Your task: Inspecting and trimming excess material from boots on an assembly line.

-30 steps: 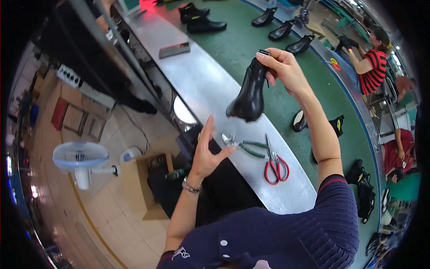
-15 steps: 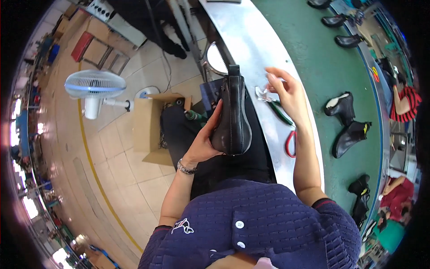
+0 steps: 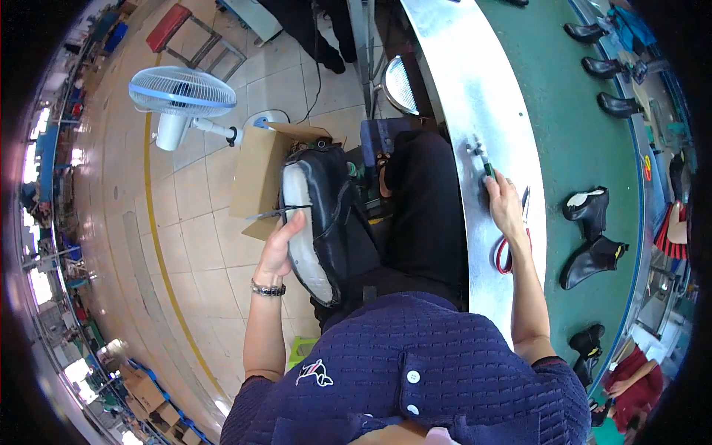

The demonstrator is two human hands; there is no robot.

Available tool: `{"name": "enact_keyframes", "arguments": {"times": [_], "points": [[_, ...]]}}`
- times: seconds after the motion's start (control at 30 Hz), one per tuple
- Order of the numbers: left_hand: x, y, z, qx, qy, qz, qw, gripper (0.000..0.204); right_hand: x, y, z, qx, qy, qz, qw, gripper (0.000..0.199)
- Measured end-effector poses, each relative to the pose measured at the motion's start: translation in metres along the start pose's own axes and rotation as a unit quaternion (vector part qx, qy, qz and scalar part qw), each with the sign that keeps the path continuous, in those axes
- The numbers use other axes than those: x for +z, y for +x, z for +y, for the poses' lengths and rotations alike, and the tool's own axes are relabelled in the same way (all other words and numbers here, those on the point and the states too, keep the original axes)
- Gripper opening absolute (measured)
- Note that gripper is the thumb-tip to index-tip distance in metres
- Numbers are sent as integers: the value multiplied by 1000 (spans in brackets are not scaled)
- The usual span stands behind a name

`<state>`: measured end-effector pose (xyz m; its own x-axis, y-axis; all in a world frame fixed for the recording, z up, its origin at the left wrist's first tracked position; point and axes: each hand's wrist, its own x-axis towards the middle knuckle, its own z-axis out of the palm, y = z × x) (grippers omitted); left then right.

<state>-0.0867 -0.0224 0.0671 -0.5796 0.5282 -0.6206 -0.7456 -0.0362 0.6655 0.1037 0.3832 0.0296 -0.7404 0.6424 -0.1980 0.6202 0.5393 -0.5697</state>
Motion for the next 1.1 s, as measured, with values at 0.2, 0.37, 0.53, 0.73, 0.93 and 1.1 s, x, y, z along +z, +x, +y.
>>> {"name": "enact_keyframes", "arguments": {"times": [0.2, 0.37, 0.53, 0.73, 0.93, 1.1], "points": [[55, 9, 8, 1, 66, -8, 998, 65, -3, -15, -86, 18, 396, -115, 911, 32], [80, 30, 11, 24, 63, -28, 997, 70, -33, -26, -178, 23, 377, -305, 874, 48], [78, 42, -2, 145, 248, 60, 956, 72, -20, -25, -213, 15, 398, -432, 809, 65], [85, 59, 25, 388, 357, 157, 835, 44, -6, -4, -235, 105, 379, -476, 787, 61], [78, 65, 39, 392, 371, 161, 826, 24, -6, 8, -233, 70, 291, -464, 834, 58], [76, 65, 39, 423, 404, 151, 797, 22, 3, 1, -219, -29, 206, -426, 880, 58]]}}
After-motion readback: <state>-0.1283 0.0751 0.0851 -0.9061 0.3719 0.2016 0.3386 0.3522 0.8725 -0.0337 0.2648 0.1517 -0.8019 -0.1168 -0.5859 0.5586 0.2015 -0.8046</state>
